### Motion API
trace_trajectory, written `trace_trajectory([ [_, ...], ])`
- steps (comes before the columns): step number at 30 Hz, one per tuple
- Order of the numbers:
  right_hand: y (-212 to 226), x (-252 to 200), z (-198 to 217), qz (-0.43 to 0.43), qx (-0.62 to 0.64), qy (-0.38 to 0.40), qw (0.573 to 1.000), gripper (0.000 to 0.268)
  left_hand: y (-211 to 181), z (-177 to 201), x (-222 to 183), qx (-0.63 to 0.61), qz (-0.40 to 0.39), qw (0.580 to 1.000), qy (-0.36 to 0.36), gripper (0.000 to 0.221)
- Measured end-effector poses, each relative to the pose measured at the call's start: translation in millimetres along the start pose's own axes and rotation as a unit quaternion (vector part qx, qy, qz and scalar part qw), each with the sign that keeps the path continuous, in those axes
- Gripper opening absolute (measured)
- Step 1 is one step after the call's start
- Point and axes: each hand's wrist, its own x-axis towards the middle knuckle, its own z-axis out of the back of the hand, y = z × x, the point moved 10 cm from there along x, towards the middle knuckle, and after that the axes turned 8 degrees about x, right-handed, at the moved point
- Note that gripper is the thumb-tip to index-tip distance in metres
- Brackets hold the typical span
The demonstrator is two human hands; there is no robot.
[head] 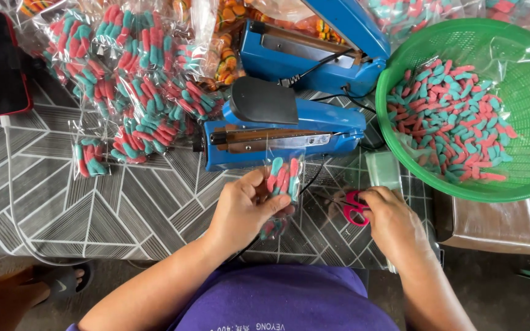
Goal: Packaging gummy candies into small plastic bags and sealing them using a heat sealer.
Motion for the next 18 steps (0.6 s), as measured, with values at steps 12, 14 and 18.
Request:
trace_trajectory([
  [12, 23.1, -10.3, -6.0, 0.043, -0.059, 0.055, 0.996, 0.049, -38.2, -9.5, -21.8, 0.074, -0.166, 0.983, 0.035, 0.034],
  [14, 17.1, -14.6, -1.0, -0.023, 0.045, 0.109, 0.993, 0.052, -40.5, -13.8, -15.6, 0.066, -0.142, 0.984, 0.082, 0.043],
  [18, -2.8, -19.2, -15.7, -0.112, 0.388, 0.155, 0.902, 0.054, -47.8, -19.0, -13.1, 0.025, -0.093, 0.987, 0.131, 0.071],
])
